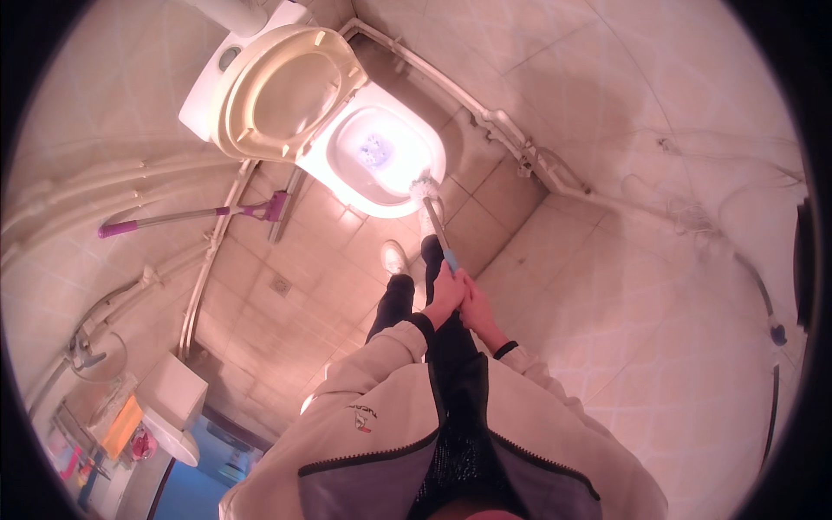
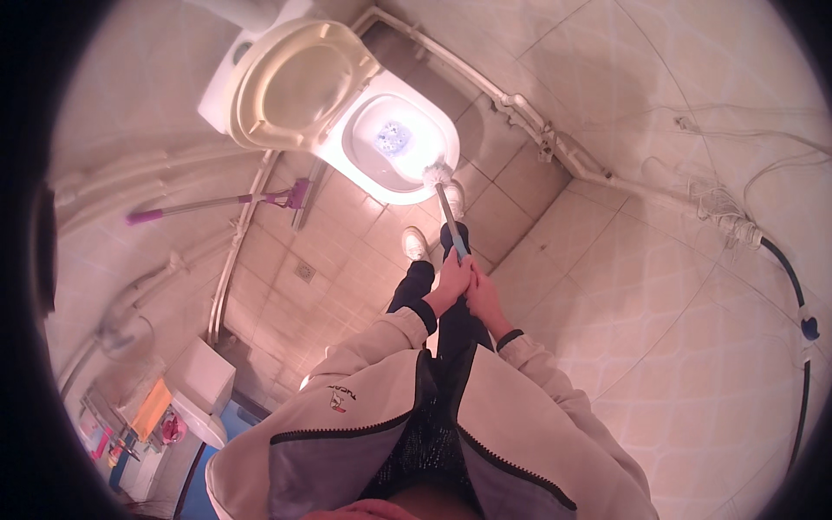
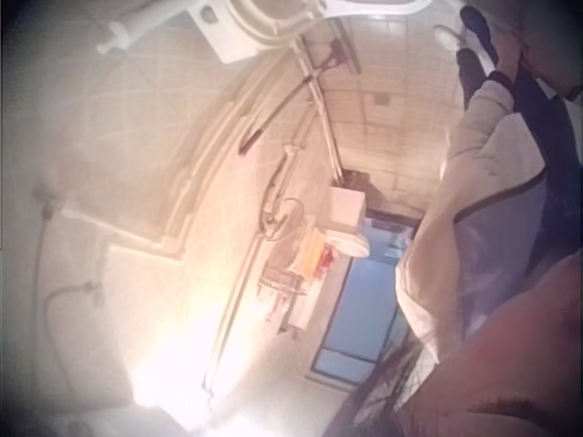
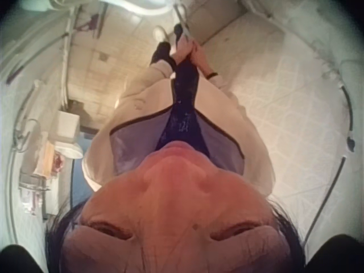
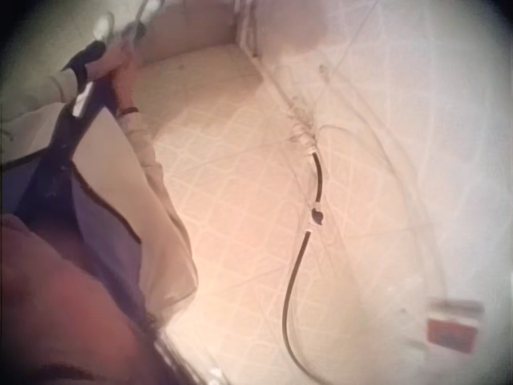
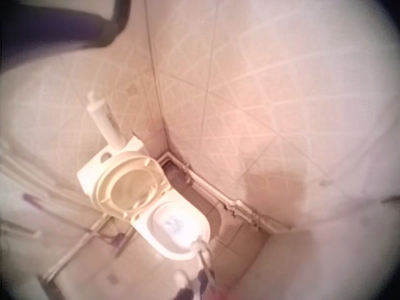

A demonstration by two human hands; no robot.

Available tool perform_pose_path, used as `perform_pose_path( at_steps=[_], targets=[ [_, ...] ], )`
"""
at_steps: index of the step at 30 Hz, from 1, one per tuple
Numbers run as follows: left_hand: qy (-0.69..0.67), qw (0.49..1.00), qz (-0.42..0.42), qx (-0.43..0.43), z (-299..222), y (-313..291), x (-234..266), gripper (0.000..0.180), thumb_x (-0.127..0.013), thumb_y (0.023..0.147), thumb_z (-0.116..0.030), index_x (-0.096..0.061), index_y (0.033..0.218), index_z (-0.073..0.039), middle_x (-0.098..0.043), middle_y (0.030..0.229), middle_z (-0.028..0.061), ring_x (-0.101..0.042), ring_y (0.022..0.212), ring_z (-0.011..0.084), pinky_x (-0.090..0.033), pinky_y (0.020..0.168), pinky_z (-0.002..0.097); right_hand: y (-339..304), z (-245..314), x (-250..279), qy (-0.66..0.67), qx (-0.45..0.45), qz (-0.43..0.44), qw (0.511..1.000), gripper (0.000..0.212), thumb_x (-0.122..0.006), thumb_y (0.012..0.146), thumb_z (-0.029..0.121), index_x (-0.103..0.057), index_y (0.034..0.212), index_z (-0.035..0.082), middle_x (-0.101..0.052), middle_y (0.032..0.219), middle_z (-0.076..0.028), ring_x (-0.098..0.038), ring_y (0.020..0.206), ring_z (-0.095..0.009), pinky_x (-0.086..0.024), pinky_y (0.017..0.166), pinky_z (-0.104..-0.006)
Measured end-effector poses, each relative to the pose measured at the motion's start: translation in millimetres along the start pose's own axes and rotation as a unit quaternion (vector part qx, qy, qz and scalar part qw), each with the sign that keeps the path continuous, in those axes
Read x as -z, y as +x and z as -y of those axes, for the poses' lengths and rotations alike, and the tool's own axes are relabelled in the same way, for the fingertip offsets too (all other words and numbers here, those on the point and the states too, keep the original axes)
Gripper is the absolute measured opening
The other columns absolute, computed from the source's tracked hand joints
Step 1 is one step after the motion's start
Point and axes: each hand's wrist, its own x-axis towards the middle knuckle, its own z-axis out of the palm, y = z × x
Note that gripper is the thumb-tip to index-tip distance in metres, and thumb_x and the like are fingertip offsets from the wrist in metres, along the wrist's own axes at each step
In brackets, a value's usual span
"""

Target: The person rinses a pink cloth under running water at the sink, then moves to the toilet. They pour blue cleaning liquid into the bowl and scrub the interior with a toilet brush. The video ends while scrubbing is still in progress.

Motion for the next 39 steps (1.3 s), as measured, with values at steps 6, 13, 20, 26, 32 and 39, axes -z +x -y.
perform_pose_path(
  at_steps=[6, 13, 20, 26, 32, 39],
  targets=[
    [-0.036, 0.998, 0.019, -0.041, -6.7, 31.2, 13.2, 0.044, -0.051, 0.091, -0.026, -0.047, 0.123, 0.004, -0.063, 0.099, 0.0305, -0.063, 0.093, 0.0460, -0.049, 0.078, 0.0492, 17.6, -2.4, -14.7, 0.078, 0.030, -0.027, 0.996, 0.041, -0.039, 0.103, 0.030, -0.050, 0.138, 0.011, -0.055, 0.062, -0.002, -0.046, 0.046, -0.009, -0.038, 0.043, -0.0280],
    [0.028, 0.993, 0.084, 0.074, -10.6, -2.0, 22.6, 0.048, -0.051, 0.092, -0.030, -0.046, 0.128, 0.001, -0.062, 0.105, 0.0313, -0.060, 0.101, 0.0460, -0.048, 0.085, 0.0496, -11.6, 8.6, -27.3, 0.139, -0.034, -0.056, 0.988, 0.041, -0.039, 0.104, 0.031, -0.051, 0.137, 0.011, -0.054, 0.062, 0.000, -0.044, 0.044, -0.007, -0.035, 0.041, -0.0253],
    [0.020, 0.999, 0.045, 0.009, -25.3, 30.7, 17.7, 0.040, -0.051, 0.091, -0.027, -0.049, 0.118, 0.002, -0.063, 0.101, 0.0308, -0.060, 0.098, 0.0481, -0.048, 0.082, 0.0523, 14.6, 13.8, -15.2, 0.168, -0.019, -0.014, 0.986, 0.041, -0.038, 0.103, 0.032, -0.050, 0.139, 0.015, -0.056, 0.064, -0.003, -0.046, 0.045, -0.008, -0.038, 0.041, -0.0269],
    [0.054, 0.997, 0.054, 0.011, -23.4, 36.8, 21.4, 0.038, -0.052, 0.091, -0.024, -0.047, 0.117, 0.003, -0.063, 0.102, 0.0312, -0.061, 0.100, 0.0471, -0.049, 0.084, 0.0508, 24.2, 25.1, -15.4, 0.109, -0.029, -0.039, 0.993, 0.040, -0.037, 0.104, 0.033, -0.052, 0.135, 0.014, -0.050, 0.059, 0.000, -0.045, 0.043, -0.009, -0.037, 0.039, -0.0264],
    [0.032, 0.998, 0.057, 0.026, -34.4, 53.5, 19.6, 0.035, -0.052, 0.091, -0.027, -0.048, 0.112, 0.001, -0.064, 0.094, 0.0286, -0.063, 0.092, 0.0469, -0.049, 0.081, 0.0517, 23.7, 42.8, -7.8, 0.184, -0.018, 0.018, 0.983, 0.042, -0.037, 0.103, 0.034, -0.050, 0.139, 0.017, -0.048, 0.058, 0.001, -0.043, 0.042, -0.007, -0.036, 0.037, -0.0257],
    [0.096, 0.993, 0.062, 0.010, -49.5, 50.2, 23.6, 0.034, -0.053, 0.091, -0.025, -0.047, 0.112, 0.001, -0.064, 0.097, 0.0303, -0.061, 0.098, 0.0485, -0.049, 0.083, 0.0534, 31.2, 57.5, -5.6, 0.228, -0.104, 0.000, 0.968, 0.037, -0.039, 0.104, 0.038, -0.053, 0.130, 0.017, -0.043, 0.056, 0.005, -0.038, 0.040, -0.006, -0.028, 0.035, -0.0222]
  ],
)
